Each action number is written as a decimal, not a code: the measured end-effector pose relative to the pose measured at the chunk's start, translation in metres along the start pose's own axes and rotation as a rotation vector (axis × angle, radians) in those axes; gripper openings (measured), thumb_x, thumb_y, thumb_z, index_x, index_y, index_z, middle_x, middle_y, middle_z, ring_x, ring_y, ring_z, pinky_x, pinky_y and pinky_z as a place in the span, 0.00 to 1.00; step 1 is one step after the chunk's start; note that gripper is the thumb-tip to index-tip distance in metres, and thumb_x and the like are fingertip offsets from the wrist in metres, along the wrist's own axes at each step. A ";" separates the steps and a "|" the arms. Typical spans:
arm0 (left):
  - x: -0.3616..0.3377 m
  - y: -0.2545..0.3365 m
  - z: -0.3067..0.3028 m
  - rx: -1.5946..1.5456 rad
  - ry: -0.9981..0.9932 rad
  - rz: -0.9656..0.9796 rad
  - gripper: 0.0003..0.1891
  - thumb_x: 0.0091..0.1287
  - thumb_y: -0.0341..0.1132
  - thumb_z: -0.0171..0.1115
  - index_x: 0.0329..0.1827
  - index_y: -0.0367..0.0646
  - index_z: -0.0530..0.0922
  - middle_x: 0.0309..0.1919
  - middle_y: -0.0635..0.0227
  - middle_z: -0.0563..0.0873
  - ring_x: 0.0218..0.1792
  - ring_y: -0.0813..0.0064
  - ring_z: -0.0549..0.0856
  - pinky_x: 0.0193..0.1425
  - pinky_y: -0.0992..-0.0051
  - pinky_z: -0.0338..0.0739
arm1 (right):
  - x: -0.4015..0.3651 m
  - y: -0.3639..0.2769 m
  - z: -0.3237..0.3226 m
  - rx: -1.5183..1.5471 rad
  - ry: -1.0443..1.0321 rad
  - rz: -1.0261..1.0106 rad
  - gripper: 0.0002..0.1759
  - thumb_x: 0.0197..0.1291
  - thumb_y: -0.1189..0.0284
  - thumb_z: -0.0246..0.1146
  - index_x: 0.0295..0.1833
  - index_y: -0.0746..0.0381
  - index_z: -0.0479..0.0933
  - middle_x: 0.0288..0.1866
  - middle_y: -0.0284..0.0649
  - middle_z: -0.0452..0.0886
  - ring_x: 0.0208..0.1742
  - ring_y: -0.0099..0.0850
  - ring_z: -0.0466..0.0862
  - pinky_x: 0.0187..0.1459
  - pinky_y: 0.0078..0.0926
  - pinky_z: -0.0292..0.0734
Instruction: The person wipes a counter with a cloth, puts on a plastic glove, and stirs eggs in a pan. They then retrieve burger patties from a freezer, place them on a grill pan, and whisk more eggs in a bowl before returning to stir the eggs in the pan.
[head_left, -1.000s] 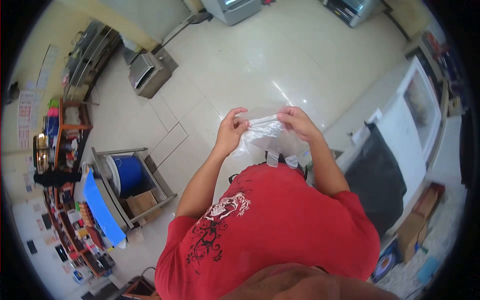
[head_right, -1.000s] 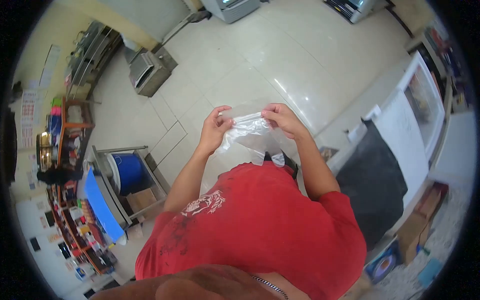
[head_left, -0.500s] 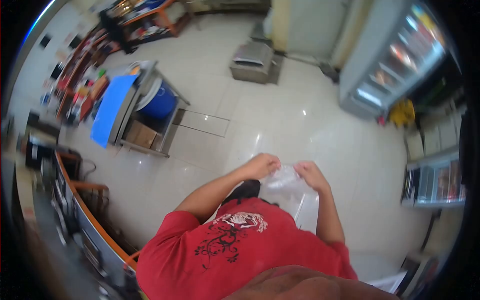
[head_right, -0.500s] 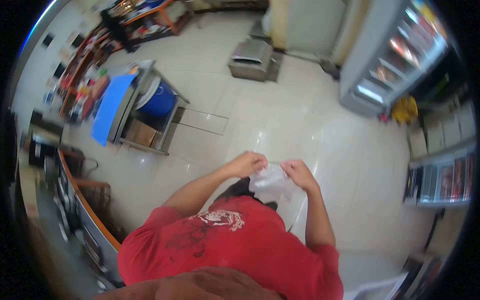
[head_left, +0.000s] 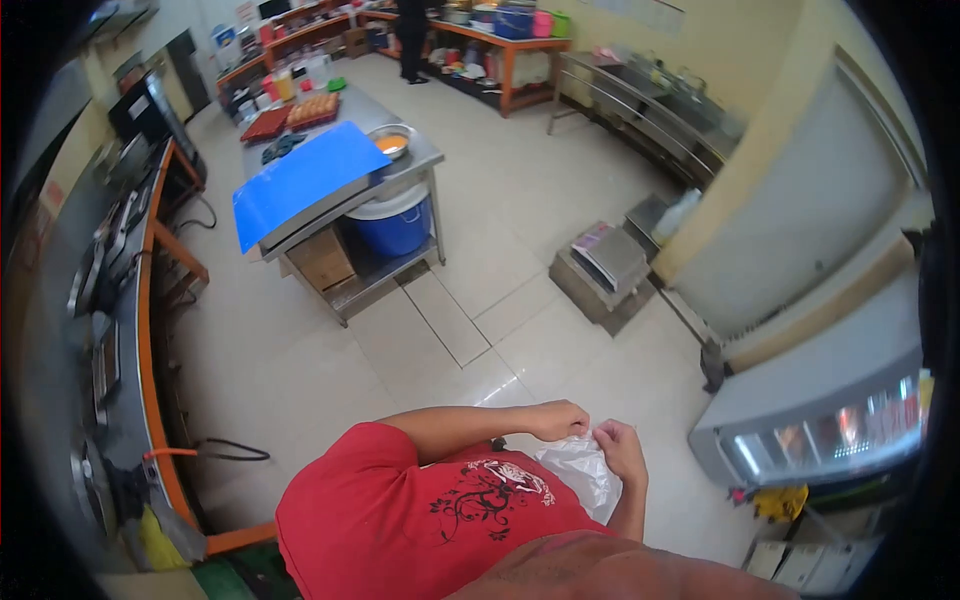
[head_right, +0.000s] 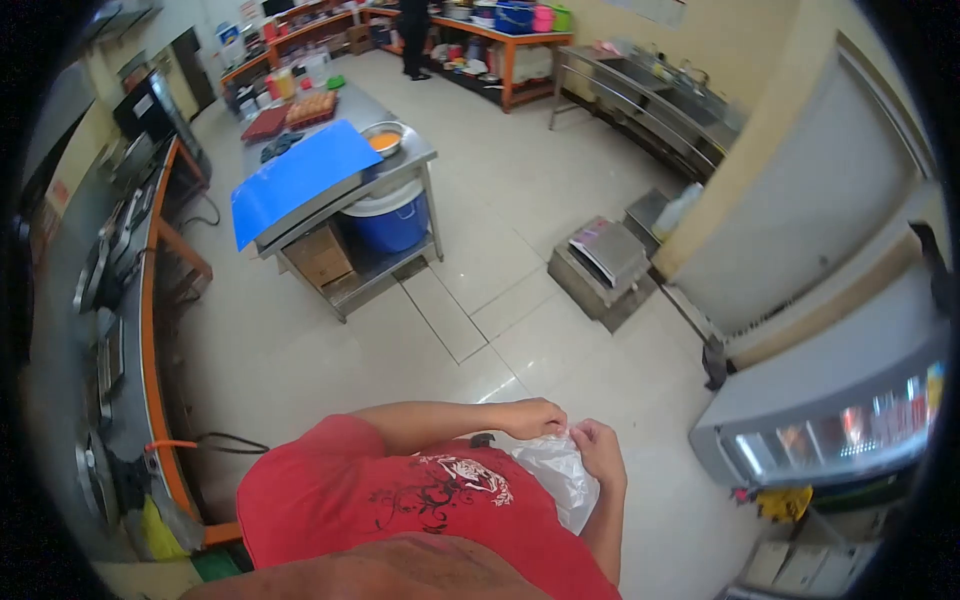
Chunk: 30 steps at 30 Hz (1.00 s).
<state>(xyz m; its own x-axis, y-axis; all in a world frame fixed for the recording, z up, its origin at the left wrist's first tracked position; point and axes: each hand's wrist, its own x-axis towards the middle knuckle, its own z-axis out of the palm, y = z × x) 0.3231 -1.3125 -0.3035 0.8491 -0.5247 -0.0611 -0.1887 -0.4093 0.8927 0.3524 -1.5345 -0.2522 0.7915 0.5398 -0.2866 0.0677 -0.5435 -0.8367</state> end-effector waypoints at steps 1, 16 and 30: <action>0.008 -0.004 -0.017 0.020 -0.024 -0.030 0.10 0.78 0.35 0.56 0.51 0.37 0.81 0.43 0.53 0.89 0.46 0.54 0.88 0.52 0.60 0.81 | 0.017 -0.018 -0.005 0.006 0.025 0.002 0.11 0.71 0.72 0.62 0.39 0.69 0.81 0.28 0.34 0.81 0.32 0.23 0.79 0.36 0.26 0.74; 0.023 -0.042 -0.197 -0.105 0.970 -0.396 0.18 0.70 0.30 0.66 0.59 0.43 0.71 0.33 0.58 0.84 0.38 0.54 0.86 0.46 0.60 0.79 | 0.371 -0.156 -0.030 -0.243 -0.726 -0.725 0.14 0.67 0.68 0.69 0.54 0.63 0.82 0.41 0.41 0.85 0.47 0.36 0.84 0.52 0.34 0.79; -0.178 -0.070 -0.081 -0.012 2.375 -1.062 0.21 0.67 0.31 0.71 0.60 0.42 0.73 0.34 0.63 0.84 0.35 0.64 0.85 0.46 0.64 0.81 | 0.350 -0.215 0.336 -0.447 -1.578 -0.618 0.08 0.69 0.71 0.66 0.38 0.65 0.80 0.28 0.32 0.81 0.31 0.21 0.79 0.35 0.25 0.76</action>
<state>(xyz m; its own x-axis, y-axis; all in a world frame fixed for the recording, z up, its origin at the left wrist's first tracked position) 0.2249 -1.1300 -0.3191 -0.4576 0.8867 0.0662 0.3839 0.1299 0.9142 0.4105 -1.0127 -0.3295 -0.6897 0.6229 -0.3693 0.4661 -0.0083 -0.8847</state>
